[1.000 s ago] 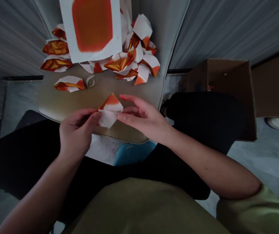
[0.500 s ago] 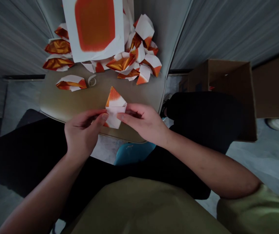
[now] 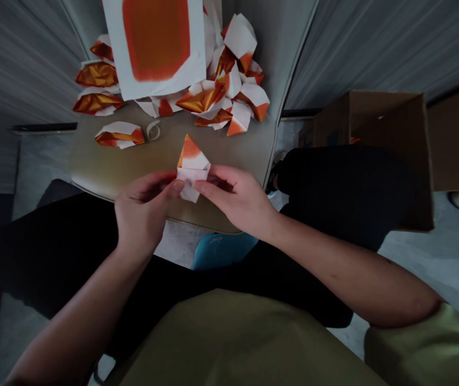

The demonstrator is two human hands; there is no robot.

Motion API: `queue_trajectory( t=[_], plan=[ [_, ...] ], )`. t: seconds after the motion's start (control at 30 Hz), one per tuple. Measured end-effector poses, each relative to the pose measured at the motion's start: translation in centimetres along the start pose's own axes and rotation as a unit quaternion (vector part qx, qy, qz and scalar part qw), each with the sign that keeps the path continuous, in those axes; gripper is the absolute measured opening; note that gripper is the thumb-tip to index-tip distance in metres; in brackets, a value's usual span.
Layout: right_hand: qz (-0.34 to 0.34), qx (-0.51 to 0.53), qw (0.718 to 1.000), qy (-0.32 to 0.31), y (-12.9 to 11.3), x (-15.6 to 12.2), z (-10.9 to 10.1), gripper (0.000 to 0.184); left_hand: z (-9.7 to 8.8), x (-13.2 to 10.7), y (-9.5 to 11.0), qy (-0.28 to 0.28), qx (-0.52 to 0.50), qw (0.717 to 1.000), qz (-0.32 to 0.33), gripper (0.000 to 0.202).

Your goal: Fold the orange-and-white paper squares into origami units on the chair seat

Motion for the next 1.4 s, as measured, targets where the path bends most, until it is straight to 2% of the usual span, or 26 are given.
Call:
queue_trajectory(
  t=[0.1, 0.2, 0.47, 0.6, 0.8, 1.03, 1.2, 1.27, 1.4],
  plan=[
    [-0.012, -0.038, 0.999, 0.010, -0.1, -0.1, 0.1, 0.023, 0.1, 0.3, -0.4, -0.032, -0.047, 0.998, -0.027, 0.035],
    [-0.024, -0.060, 0.998, 0.011, -0.1, -0.3, 0.1, 0.023, 0.2, 0.5, -0.6, -0.055, -0.069, 0.995, -0.039, 0.034],
    [-0.023, -0.070, 0.997, 0.013, -0.1, -0.4, 0.3, 0.021, 0.3, 0.6, -1.1, -0.080, -0.098, 0.989, -0.074, 0.035],
    [-0.009, -0.040, 0.999, 0.019, -0.2, -0.4, 0.3, 0.020, 0.3, 0.4, -0.9, -0.065, -0.079, 0.993, -0.064, 0.028],
    [0.012, -0.027, 0.997, 0.066, -0.1, -0.3, 0.0, 0.033, 0.6, 0.1, -0.1, -0.054, -0.013, 0.998, -0.035, 0.018],
    [0.058, -0.010, 0.996, 0.065, 0.1, -0.1, -0.1, 0.032, 0.8, 0.0, 0.3, -0.021, -0.026, 0.999, -0.035, 0.017],
    [0.059, 0.014, 0.997, 0.052, 0.3, 0.0, 0.0, 0.035, 1.0, 0.1, -0.4, 0.004, -0.074, 0.997, -0.026, 0.022],
    [0.054, 0.023, 0.997, 0.049, 0.3, 0.1, 0.0, 0.034, 0.9, 0.3, -0.9, -0.011, -0.085, 0.996, -0.030, 0.029],
    [0.055, -0.012, 0.997, 0.056, 0.0, 0.4, -0.5, 0.035, 0.6, 0.9, -1.4, -0.067, -0.066, 0.994, -0.063, 0.027]
  ],
)
Point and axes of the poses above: each hand's wrist, its own x-axis towards the middle knuckle, its own z-axis out of the palm, y = z × x, the point moved 2 cm from there along x, towards the middle knuckle, and after that the axes turned 5 degrees about -x, right-handed, at the moved point
